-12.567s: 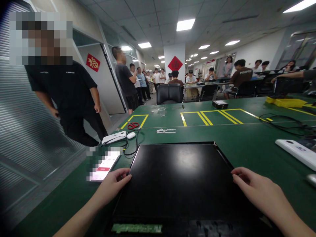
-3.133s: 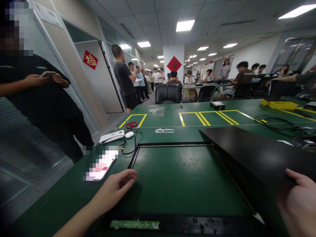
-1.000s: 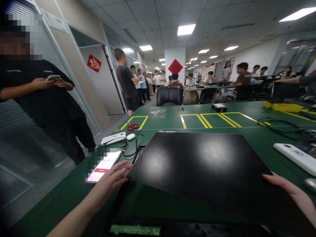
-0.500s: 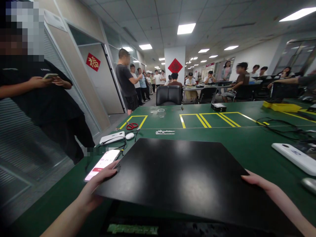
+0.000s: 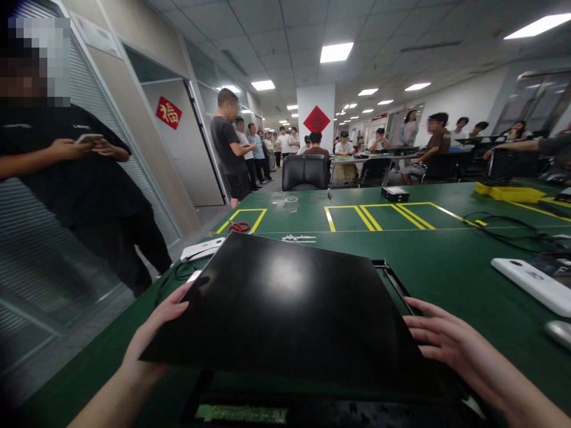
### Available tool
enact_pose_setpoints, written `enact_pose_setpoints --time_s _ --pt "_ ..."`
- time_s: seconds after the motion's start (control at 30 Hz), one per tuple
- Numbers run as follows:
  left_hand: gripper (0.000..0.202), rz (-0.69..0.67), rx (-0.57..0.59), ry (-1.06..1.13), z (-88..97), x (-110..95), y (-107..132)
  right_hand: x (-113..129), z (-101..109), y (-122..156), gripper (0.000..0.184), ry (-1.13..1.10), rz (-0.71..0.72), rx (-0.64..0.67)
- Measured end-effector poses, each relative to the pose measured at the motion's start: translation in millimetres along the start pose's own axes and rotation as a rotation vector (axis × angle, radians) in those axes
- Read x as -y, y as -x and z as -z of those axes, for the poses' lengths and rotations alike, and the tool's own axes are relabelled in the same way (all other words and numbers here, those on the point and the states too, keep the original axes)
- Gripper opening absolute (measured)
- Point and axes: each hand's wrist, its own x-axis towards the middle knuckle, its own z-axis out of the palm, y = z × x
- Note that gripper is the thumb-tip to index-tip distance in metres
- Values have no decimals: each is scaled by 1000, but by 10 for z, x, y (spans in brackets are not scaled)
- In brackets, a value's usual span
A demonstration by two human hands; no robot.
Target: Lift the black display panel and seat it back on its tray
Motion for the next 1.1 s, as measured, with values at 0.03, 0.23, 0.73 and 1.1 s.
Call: enact_pose_setpoints --time_s 0.03,0.23,0.73,1.1 --pt "44 -2 0 -6 -13 -7 10 1 7 -11 66 -3 6 -21" --pt "45 -17 -7 -5 -47 -1 32 73 -23 -39 61 3 0 -177" --pt "47 12 3 -3 -120 148 9 155 4 -60 50 176 63 -337" --pt "49 58 0 -13 -214 234 53 166 75 -97 40 178 56 -386"
